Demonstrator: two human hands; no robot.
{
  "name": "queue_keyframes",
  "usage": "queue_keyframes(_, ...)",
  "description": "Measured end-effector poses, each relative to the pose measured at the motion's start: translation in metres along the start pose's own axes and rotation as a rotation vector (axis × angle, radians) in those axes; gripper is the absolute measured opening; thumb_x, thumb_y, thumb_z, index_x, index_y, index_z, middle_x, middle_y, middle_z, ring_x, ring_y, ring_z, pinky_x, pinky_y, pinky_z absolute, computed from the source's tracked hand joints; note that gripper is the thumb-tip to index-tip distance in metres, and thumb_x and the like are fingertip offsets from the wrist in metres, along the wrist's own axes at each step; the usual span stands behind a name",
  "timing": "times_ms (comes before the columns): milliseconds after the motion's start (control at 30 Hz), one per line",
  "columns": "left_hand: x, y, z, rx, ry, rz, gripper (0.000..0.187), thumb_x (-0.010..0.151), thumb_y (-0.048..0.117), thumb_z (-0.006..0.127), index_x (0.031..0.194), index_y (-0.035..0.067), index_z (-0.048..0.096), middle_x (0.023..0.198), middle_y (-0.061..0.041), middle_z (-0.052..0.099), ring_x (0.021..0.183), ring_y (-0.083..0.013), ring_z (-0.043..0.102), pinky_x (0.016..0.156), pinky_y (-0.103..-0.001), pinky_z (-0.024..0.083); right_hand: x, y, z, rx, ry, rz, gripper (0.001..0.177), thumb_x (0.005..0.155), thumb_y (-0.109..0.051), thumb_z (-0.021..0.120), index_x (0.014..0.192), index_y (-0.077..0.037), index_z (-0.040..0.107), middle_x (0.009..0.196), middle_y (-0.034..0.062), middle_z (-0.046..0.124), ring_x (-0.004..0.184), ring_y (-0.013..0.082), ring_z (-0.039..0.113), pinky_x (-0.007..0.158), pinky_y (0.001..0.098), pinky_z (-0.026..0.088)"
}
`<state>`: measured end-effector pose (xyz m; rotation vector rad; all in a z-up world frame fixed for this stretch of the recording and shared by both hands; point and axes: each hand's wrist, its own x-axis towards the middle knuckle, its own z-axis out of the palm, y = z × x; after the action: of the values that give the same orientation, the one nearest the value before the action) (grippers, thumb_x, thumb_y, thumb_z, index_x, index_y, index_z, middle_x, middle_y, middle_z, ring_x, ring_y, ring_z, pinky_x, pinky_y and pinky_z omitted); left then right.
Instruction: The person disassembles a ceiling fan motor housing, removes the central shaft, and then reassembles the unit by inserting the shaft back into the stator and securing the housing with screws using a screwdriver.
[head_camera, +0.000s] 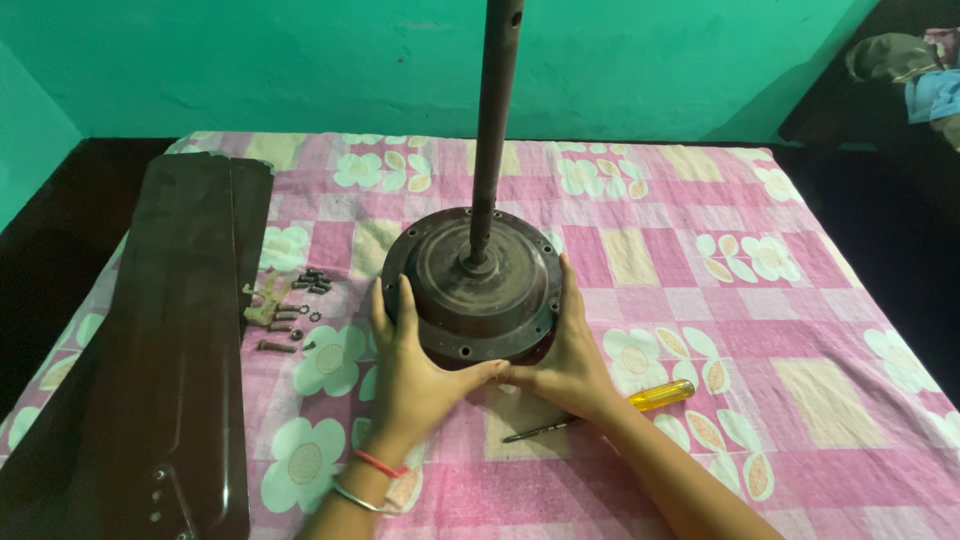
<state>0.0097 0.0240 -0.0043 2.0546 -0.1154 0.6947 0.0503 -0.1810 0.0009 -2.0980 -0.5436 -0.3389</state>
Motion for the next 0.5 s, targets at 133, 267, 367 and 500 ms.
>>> queue_keyframes(133, 0.011, -0.019, -0.013, -0.095, -0.124, 0.009, 0.145, 0.049, 0.035, 0.103, 0.159, 0.0, 0.015, 0.163, -0.035, 0.009, 0.152, -0.0479, 0.021, 0.117, -0.049, 0.034, -0.001, -0.003, -0.001, -0.002, -0.021, 0.029, 0.156, 0.049, -0.035, 0.102, 0.159, 0.006, 0.001, 0.163, 0.03, 0.023, 0.154, 0.0388, 0.028, 0.123, 0.0431, 0.026)
queue_keyframes(267, 0.008, -0.016, -0.011, -0.073, -0.069, 0.024, 0.141, 0.05, 0.036, 0.102, 0.159, 0.001, 0.02, 0.165, -0.032, 0.018, 0.153, -0.0452, 0.028, 0.119, -0.047, 0.035, 0.0, -0.003, -0.002, 0.01, -0.026, 0.022, 0.156, 0.049, -0.035, 0.102, 0.16, 0.005, 0.0, 0.163, 0.0298, 0.024, 0.153, 0.0389, 0.028, 0.124, 0.0437, 0.026)
queue_keyframes(367, 0.0, -0.002, -0.003, -0.017, 0.004, -0.005, 0.138, 0.051, 0.036, 0.102, 0.157, -0.002, 0.022, 0.163, -0.035, 0.018, 0.152, -0.0477, 0.026, 0.119, -0.049, 0.034, 0.0, -0.001, -0.002, 0.003, -0.02, 0.026, 0.156, 0.049, -0.033, 0.102, 0.16, 0.003, 0.0, 0.162, 0.0296, 0.025, 0.153, 0.0391, 0.028, 0.123, 0.0441, 0.027)
queue_keyframes(500, -0.012, 0.019, 0.012, 0.099, 0.079, -0.089, 0.137, 0.053, 0.037, 0.103, 0.154, -0.008, 0.022, 0.158, -0.04, 0.014, 0.148, -0.054, 0.022, 0.117, -0.055, 0.028, -0.001, 0.002, 0.002, 0.063, -0.01, 0.027, 0.153, 0.052, -0.031, 0.099, 0.162, 0.002, -0.001, 0.162, 0.0283, 0.028, 0.152, 0.0381, 0.033, 0.124, 0.0434, 0.03)
